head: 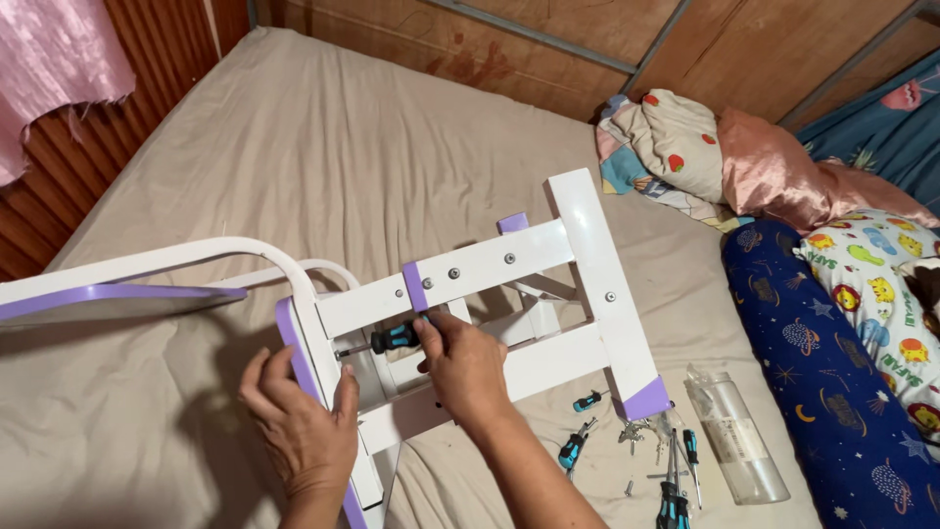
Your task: The person assembles a white and purple step stool on a bed, using screwdrivers to drive screws into the frame, flipping and repositioning the stool to reach different sides, and attaching the side panels and steps one at a time.
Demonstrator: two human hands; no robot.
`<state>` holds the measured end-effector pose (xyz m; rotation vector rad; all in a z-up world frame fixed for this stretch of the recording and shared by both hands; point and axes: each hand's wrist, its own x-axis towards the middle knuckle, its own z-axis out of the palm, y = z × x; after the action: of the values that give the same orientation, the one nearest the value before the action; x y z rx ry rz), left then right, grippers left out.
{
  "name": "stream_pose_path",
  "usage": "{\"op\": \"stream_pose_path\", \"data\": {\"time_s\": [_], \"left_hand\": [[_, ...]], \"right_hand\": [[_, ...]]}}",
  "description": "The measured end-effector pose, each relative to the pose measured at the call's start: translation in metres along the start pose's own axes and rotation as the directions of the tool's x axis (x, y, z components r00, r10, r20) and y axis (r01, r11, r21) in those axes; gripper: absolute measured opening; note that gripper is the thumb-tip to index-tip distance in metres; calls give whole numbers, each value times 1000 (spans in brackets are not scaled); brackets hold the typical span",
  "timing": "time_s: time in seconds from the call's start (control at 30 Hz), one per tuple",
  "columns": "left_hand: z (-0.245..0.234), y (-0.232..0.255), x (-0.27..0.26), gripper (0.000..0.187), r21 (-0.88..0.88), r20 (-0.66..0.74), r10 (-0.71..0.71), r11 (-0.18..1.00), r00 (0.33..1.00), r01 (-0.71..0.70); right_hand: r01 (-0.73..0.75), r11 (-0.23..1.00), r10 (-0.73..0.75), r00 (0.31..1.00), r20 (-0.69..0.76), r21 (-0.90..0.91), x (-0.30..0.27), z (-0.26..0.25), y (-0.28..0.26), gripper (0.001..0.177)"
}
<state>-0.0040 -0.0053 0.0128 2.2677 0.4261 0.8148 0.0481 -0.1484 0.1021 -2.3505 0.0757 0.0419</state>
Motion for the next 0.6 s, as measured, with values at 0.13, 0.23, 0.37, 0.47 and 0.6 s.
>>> {"op": "stream_pose_path", "data": {"time_s": [0.13, 0.23, 0.37, 0.47, 0.6], "left_hand": [[8, -6, -3, 43, 105, 78, 143, 983, 987, -151], [11, -7, -4, 37, 137, 99, 148, 977, 984, -161], [12, -8, -4, 31, 181, 100, 150, 969, 984, -166], [10, -9, -5, 32, 152, 126, 116, 979, 985, -135], [6, -11, -5, 31, 94, 114, 113, 988, 987, -124]], "right_hand": [[-109, 986, 114, 993, -26, 128, -1, 3, 1, 33], [31, 996, -35, 998, -47, -88, -2, -1, 2, 27], [97, 975, -78, 992, 101, -198, -3, -9, 4, 24], [132, 954, -92, 983, 157, -271, 2, -12, 8, 20], [111, 931, -54, 984, 170, -347, 9, -3, 6, 20]]}}
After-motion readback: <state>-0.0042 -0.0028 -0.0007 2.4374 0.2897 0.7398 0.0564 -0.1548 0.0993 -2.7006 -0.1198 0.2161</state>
